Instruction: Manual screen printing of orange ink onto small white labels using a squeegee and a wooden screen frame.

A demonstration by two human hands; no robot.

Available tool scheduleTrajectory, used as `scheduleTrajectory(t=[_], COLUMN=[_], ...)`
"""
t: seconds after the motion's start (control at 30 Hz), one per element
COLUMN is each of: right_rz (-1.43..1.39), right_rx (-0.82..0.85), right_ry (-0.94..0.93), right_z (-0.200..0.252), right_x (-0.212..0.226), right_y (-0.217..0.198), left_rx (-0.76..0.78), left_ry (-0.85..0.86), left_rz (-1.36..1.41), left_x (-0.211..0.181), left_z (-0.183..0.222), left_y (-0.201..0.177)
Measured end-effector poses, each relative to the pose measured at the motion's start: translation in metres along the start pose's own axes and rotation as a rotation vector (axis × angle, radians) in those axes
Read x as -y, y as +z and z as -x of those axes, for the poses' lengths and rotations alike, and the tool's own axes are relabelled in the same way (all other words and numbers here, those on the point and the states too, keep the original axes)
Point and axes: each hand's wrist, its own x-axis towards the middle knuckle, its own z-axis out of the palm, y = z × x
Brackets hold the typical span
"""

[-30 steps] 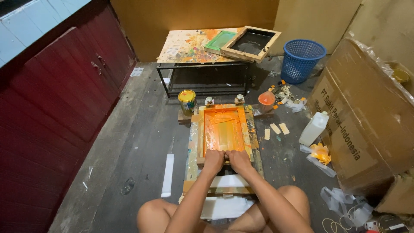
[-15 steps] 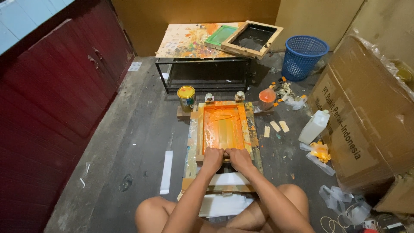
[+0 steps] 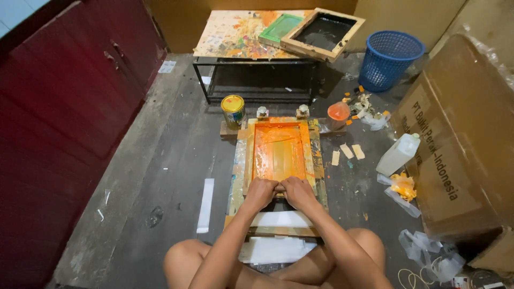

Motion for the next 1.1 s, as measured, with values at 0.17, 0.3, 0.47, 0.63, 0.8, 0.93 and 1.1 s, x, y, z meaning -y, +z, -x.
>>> scheduleTrajectory(t=[0.17,0.3,0.47,0.63,0.8,0.93,1.1], right_rz=[-0.062,-0.109,-0.145,-0.253,-0.233,-0.219,-0.191], right_rx=[0.012,0.057,0.074,0.077,0.121,0.136,0.14], right_ry=[-0.039,-0.044,-0.09,-0.066,-0.046,-0.022,-0.022], right_z=[0.002,0.003,-0.001,-0.008,-0.015,-0.016,-0.023], right_x=[-0.002,0.006,0.0,-0.002,-0.005,0.003,-0.004], right_y=[-0.001,-0.029,-0.034,-0.041,-0.044,-0.063,-0.061], left_rx=[0.101,0.103,0.069,0.103,0.135,0.117,0.187], left_ry=[0.014,0.045,0.088,0.083,0.089,0.122,0.106], left_rz=[-0.119,-0.119,-0.053,-0.015,0.005,-0.003,-0.044], left_x=[0.01,0.005,0.003,0.012,0.02,0.026,0.024], left_z=[-0.002,-0.004,-0.009,-0.018,-0.025,-0.03,-0.037], left_y=[0.009,-0.002,-0.009,-0.004,-0.006,0.002,-0.009])
